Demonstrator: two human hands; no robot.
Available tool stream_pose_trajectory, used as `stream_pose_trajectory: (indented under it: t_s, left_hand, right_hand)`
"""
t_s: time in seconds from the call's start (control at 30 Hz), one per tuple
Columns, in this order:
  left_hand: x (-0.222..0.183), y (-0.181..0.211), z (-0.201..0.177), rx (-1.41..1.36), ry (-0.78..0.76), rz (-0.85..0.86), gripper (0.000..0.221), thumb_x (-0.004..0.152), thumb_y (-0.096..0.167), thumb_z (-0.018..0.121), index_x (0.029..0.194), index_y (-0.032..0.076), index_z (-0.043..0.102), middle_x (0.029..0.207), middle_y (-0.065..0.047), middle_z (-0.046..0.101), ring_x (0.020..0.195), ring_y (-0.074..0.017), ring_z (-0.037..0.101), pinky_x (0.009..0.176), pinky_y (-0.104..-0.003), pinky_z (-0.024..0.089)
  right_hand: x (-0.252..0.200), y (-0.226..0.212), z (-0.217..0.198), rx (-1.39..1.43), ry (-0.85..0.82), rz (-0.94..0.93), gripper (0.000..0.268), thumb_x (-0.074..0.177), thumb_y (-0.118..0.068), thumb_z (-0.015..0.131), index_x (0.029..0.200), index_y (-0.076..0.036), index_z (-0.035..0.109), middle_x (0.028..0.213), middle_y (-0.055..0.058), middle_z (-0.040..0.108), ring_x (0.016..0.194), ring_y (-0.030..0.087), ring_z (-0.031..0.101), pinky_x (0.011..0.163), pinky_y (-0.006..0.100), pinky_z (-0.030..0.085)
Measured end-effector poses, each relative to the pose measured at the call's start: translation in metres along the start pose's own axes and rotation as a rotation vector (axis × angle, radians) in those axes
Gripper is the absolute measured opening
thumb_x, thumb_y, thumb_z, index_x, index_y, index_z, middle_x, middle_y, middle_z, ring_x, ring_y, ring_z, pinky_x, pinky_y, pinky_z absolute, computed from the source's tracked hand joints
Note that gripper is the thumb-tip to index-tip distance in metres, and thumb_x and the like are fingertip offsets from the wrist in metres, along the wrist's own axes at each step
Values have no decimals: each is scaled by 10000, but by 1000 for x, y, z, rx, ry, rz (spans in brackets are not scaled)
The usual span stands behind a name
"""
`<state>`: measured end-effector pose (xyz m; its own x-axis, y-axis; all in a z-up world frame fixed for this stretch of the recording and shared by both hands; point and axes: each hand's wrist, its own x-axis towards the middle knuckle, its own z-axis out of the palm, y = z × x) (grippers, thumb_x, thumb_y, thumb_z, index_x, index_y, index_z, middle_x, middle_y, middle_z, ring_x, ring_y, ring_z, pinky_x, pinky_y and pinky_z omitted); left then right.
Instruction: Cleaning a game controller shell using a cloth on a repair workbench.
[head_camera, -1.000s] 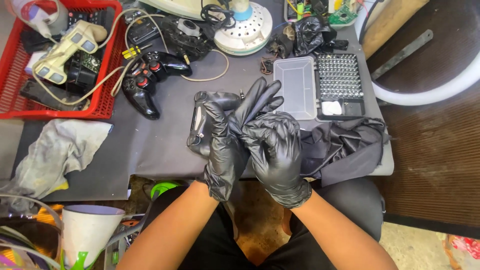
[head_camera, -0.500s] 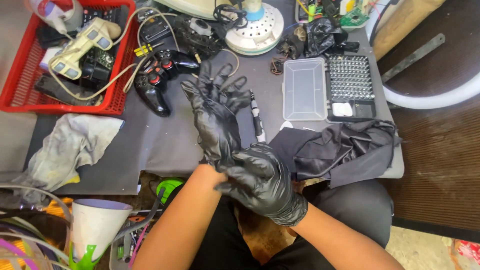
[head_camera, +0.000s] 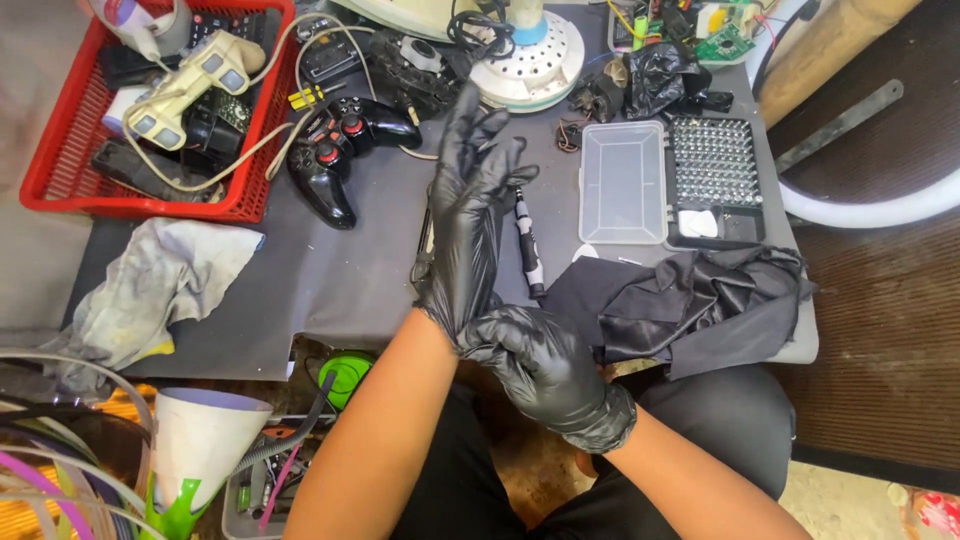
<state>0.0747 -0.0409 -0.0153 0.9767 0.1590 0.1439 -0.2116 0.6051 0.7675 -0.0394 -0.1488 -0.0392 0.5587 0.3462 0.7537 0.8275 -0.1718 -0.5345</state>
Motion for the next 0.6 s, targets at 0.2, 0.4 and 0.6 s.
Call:
stream_pose_trajectory:
  t_s: [0.2, 0.4, 0.6]
  left_hand:
    - [10, -25, -9, -253, -9, 17, 229, 968, 128, 680, 801, -21, 630, 503, -137, 393, 342, -193, 380, 267, -292, 351]
    - [-2, -35, -58, -34, -121, 93, 485, 1005, 232, 471, 554, 112, 337, 358, -117, 287, 259, -184, 310, 245, -289, 243]
    - [-46, 59, -19, 257, -415, 266, 185, 1045, -154, 440, 1112, -139, 612, 966, 10, 639, 914, 65, 581, 843, 6, 480]
  right_hand:
    - [32, -10, -21, 21, -11, 60, 98, 857, -40, 716, 767, -57, 681, 807, 135, 713, 720, 415, 700, 586, 429, 583]
    - [-30, 55, -14, 231, 180, 192, 150, 982, -65, 608, 870, 30, 637, 882, 225, 696, 824, 472, 708, 669, 442, 564]
    - [-45, 63, -24, 729, 447, 877, 606, 989, -346, 537, 1487, -7, 476, 1360, 173, 644, 1217, 290, 654, 998, 378, 554]
